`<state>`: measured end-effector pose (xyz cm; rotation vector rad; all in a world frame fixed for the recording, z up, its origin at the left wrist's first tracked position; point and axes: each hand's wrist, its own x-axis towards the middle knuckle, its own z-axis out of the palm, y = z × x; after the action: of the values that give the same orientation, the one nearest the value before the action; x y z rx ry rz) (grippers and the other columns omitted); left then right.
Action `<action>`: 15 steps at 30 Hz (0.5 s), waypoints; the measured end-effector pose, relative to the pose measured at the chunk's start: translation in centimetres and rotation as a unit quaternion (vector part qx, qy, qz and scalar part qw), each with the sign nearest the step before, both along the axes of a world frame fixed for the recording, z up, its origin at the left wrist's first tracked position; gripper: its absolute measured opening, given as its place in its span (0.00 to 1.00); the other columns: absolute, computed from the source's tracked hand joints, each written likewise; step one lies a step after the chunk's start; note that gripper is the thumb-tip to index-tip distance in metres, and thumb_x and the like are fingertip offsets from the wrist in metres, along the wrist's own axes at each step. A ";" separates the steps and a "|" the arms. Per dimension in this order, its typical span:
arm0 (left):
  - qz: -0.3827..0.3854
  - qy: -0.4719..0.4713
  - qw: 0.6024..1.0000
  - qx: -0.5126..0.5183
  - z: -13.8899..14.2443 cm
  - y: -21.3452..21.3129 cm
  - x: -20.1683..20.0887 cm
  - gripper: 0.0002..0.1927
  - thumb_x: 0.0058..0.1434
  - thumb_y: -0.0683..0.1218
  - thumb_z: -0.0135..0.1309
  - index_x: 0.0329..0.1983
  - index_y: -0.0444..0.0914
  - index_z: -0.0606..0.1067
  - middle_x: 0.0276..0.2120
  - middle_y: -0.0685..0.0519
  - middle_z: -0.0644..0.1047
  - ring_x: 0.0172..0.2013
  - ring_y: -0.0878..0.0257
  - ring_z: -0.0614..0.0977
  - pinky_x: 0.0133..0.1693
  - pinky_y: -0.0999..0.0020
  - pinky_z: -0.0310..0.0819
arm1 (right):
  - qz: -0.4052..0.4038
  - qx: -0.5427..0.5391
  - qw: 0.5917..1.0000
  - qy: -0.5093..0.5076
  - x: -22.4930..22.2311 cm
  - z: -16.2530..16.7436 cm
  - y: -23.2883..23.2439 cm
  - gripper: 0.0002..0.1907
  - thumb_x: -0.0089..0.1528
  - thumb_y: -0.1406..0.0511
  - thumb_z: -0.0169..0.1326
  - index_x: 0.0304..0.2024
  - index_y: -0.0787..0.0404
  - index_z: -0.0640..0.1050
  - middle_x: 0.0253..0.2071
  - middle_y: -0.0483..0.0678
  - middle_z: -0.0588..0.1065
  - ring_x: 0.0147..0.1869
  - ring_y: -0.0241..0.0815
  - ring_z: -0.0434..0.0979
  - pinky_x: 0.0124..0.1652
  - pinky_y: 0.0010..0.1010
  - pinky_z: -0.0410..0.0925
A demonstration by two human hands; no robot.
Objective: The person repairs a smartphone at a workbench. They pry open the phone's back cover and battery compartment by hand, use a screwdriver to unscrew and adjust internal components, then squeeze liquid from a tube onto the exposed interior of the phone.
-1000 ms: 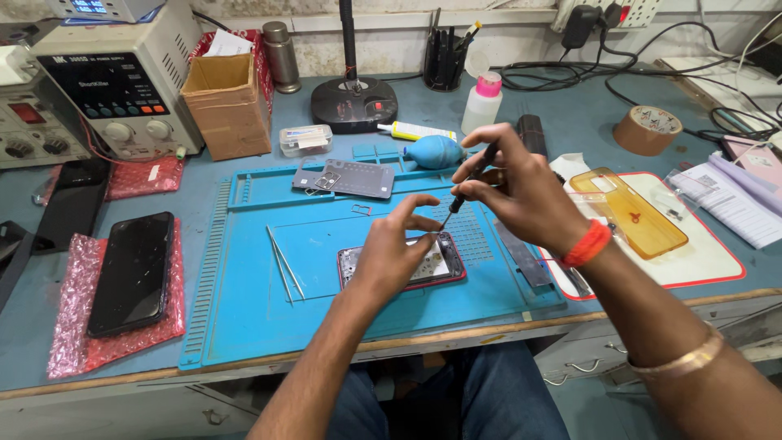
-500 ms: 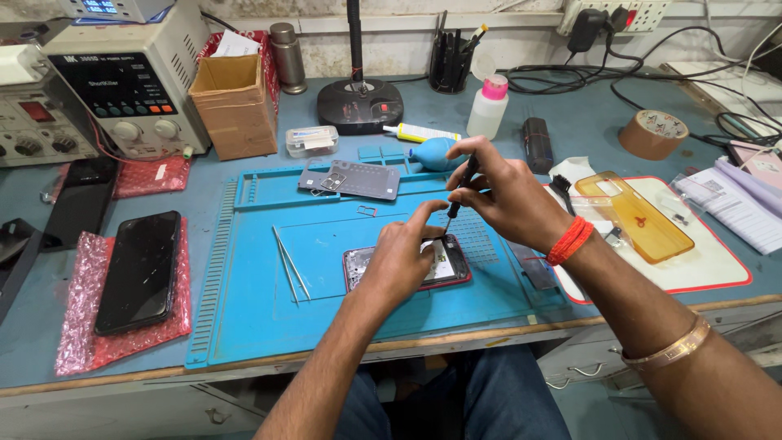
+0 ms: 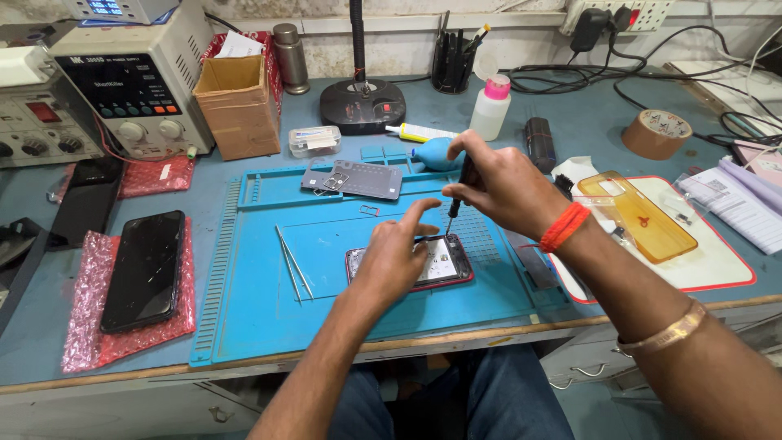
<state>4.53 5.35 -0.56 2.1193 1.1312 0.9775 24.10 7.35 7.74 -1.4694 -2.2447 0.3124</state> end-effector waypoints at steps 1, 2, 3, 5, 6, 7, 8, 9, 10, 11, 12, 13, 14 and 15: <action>0.007 0.003 1.000 0.007 0.0 0.0 -0.3 0.31 0.56 0.33 0.54 0.64 0.43 0.67 0.47 0.44 0.83 0.51 0.45 0.83 0.51 0.54 0.76 | -0.025 0.000 0.999 -0.019 -0.2 0.1 -0.1 0.21 0.66 0.62 0.61 0.55 0.59 0.66 0.36 0.56 0.82 0.43 0.51 0.85 0.42 0.41 0.74; 0.014 0.006 1.000 0.016 0.1 0.1 -0.8 0.31 0.56 0.33 0.54 0.64 0.43 0.67 0.47 0.45 0.83 0.50 0.46 0.83 0.52 0.54 0.75 | 0.062 0.039 0.997 0.020 -0.2 0.1 -0.2 0.20 0.65 0.65 0.59 0.54 0.60 0.66 0.39 0.57 0.81 0.44 0.53 0.84 0.40 0.40 0.74; 0.023 0.010 0.999 0.024 0.2 0.2 -1.5 0.31 0.56 0.33 0.55 0.64 0.43 0.67 0.47 0.45 0.83 0.49 0.46 0.84 0.52 0.54 0.74 | 0.149 0.078 0.984 0.060 -0.2 0.2 -0.4 0.19 0.63 0.68 0.57 0.53 0.62 0.65 0.41 0.58 0.79 0.44 0.54 0.83 0.37 0.39 0.75; 0.046 -0.005 0.999 0.024 0.4 0.5 -3.1 0.30 0.55 0.34 0.54 0.62 0.43 0.69 0.47 0.45 0.84 0.50 0.47 0.84 0.52 0.55 0.75 | 0.220 0.092 0.967 0.090 -0.3 0.2 -0.6 0.18 0.62 0.71 0.54 0.52 0.63 0.65 0.41 0.57 0.79 0.44 0.54 0.84 0.35 0.38 0.75; 0.057 -0.013 0.998 0.023 0.4 0.6 -4.0 0.30 0.54 0.34 0.54 0.61 0.43 0.70 0.47 0.45 0.84 0.50 0.47 0.84 0.52 0.56 0.76 | 0.204 0.068 0.973 0.081 -0.3 0.2 -0.6 0.16 0.63 0.70 0.54 0.52 0.63 0.65 0.39 0.54 0.81 0.43 0.53 0.85 0.36 0.39 0.75; 0.069 -0.010 0.997 0.027 0.5 0.7 -4.8 0.28 0.55 0.35 0.54 0.61 0.43 0.71 0.47 0.45 0.84 0.50 0.48 0.84 0.52 0.56 0.76 | 0.186 0.043 0.979 0.071 -0.3 0.2 -0.7 0.15 0.64 0.70 0.54 0.51 0.62 0.65 0.37 0.52 0.82 0.42 0.51 0.86 0.37 0.39 0.75; 0.082 -0.007 0.996 0.031 0.5 0.9 -5.7 0.27 0.56 0.35 0.53 0.60 0.42 0.72 0.47 0.45 0.84 0.51 0.49 0.84 0.52 0.56 0.76 | 0.130 0.047 0.990 0.041 -0.3 0.2 -0.6 0.16 0.65 0.67 0.56 0.50 0.62 0.65 0.36 0.53 0.82 0.42 0.52 0.85 0.37 0.40 0.74; 0.095 -0.004 0.995 0.036 0.6 0.9 -6.6 0.25 0.57 0.36 0.52 0.59 0.42 0.73 0.47 0.45 0.84 0.51 0.50 0.84 0.53 0.56 0.76 | 0.075 0.052 0.996 0.010 -0.4 0.2 -0.6 0.17 0.65 0.65 0.59 0.49 0.61 0.66 0.35 0.55 0.81 0.41 0.53 0.85 0.37 0.41 0.74; 0.102 -0.009 0.994 0.031 0.6 0.9 -7.3 0.25 0.57 0.36 0.52 0.59 0.42 0.73 0.47 0.46 0.84 0.51 0.50 0.84 0.53 0.56 0.76 | 0.019 0.058 0.998 -0.021 -0.4 0.2 -0.5 0.18 0.65 0.63 0.61 0.48 0.61 0.66 0.33 0.56 0.80 0.40 0.54 0.84 0.38 0.42 0.73; 0.110 -0.014 0.993 0.028 0.7 0.9 -8.1 0.24 0.57 0.36 0.52 0.58 0.42 0.74 0.47 0.46 0.84 0.52 0.51 0.84 0.53 0.57 0.76 | 0.021 0.071 0.997 -0.020 -0.5 0.1 -0.5 0.18 0.65 0.64 0.61 0.48 0.61 0.66 0.33 0.56 0.80 0.40 0.55 0.84 0.37 0.43 0.73; 0.118 -0.019 0.992 0.025 0.7 1.0 -8.7 0.24 0.57 0.36 0.51 0.58 0.41 0.74 0.47 0.46 0.84 0.52 0.52 0.84 0.52 0.57 0.76 | 0.024 0.083 0.996 -0.018 -0.5 0.0 -0.5 0.18 0.64 0.64 0.61 0.48 0.61 0.66 0.33 0.55 0.81 0.39 0.56 0.83 0.37 0.44 0.72; 0.132 -0.016 0.991 0.018 0.6 1.1 -9.4 0.23 0.57 0.37 0.52 0.58 0.41 0.74 0.47 0.47 0.84 0.52 0.52 0.84 0.51 0.57 0.77 | 0.026 0.095 0.995 -0.018 -0.6 -0.1 -0.5 0.18 0.64 0.65 0.61 0.48 0.62 0.66 0.33 0.55 0.81 0.38 0.56 0.83 0.36 0.45 0.71; 0.147 -0.015 0.989 0.010 0.5 1.1 -10.0 0.23 0.57 0.37 0.52 0.58 0.41 0.74 0.47 0.47 0.83 0.52 0.53 0.84 0.49 0.58 0.77 | 0.098 0.081 0.992 0.027 -0.5 -0.2 -0.6 0.16 0.63 0.67 0.58 0.48 0.62 0.66 0.36 0.55 0.80 0.42 0.56 0.83 0.35 0.43 0.73; 0.161 -0.013 0.987 0.001 0.3 1.1 -10.5 0.23 0.57 0.38 0.53 0.57 0.41 0.74 0.48 0.48 0.83 0.52 0.53 0.84 0.48 0.58 0.78 | 0.169 0.064 0.981 0.073 -0.4 -0.3 -0.7 0.15 0.63 0.69 0.55 0.49 0.63 0.65 0.40 0.55 0.80 0.45 0.55 0.84 0.34 0.40 0.74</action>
<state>-5.97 6.44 -0.31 1.9560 1.4902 1.1436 23.73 6.66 7.49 -0.9657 -2.3399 0.3578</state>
